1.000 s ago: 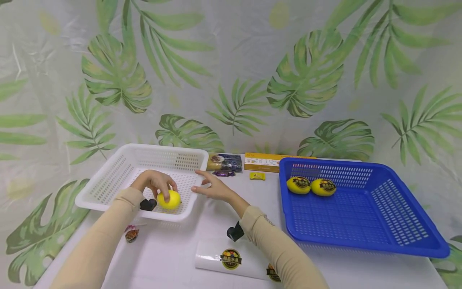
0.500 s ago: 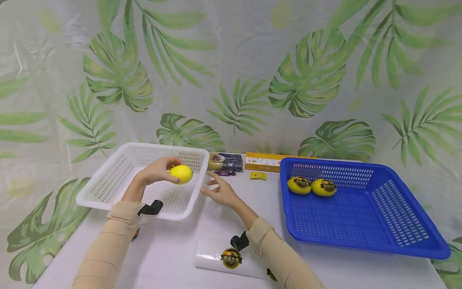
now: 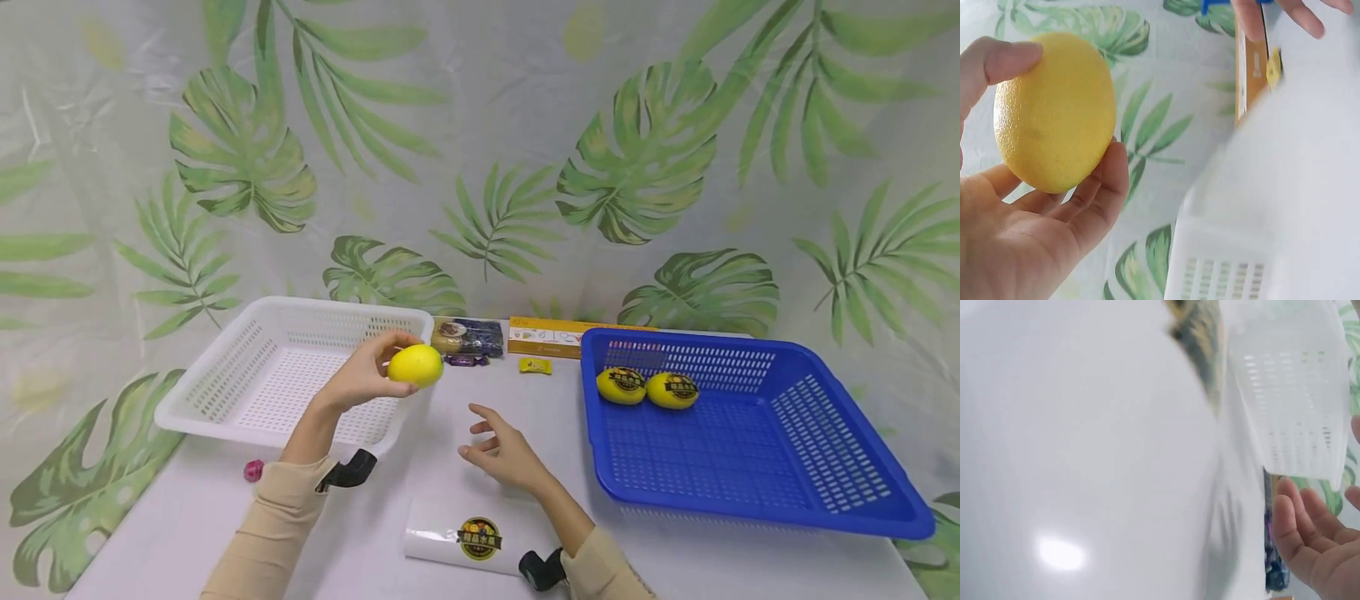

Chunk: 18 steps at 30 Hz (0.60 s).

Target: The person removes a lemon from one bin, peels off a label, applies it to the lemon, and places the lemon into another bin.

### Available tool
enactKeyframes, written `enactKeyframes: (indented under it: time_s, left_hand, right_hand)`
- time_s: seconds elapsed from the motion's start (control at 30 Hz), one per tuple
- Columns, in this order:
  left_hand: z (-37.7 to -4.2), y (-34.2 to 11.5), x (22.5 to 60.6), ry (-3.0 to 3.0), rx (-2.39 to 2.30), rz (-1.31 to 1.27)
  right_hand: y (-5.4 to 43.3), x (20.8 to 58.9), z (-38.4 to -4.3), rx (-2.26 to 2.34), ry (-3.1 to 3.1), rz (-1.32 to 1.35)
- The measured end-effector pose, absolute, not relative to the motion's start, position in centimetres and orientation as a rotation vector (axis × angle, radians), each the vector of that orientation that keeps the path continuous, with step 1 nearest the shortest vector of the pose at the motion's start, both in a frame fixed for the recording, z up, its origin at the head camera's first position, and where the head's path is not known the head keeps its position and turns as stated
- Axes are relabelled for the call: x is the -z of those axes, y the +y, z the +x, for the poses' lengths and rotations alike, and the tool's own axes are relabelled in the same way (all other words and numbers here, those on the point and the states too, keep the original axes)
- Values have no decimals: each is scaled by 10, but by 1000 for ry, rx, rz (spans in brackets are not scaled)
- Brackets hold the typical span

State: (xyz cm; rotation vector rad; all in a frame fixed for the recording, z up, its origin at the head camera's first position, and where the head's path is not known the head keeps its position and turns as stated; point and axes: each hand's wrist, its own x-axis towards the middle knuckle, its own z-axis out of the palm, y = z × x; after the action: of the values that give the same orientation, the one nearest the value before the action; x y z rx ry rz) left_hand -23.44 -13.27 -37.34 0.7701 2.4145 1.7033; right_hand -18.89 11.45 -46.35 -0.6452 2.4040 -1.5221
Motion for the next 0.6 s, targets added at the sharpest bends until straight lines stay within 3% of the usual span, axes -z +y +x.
enactKeyframes:
  time_s: [0.6]
  left_hand:
    - [-211,-51,440,2385,-1627,788]
  right_hand:
    - [171,481,-152,1244,2591,-853]
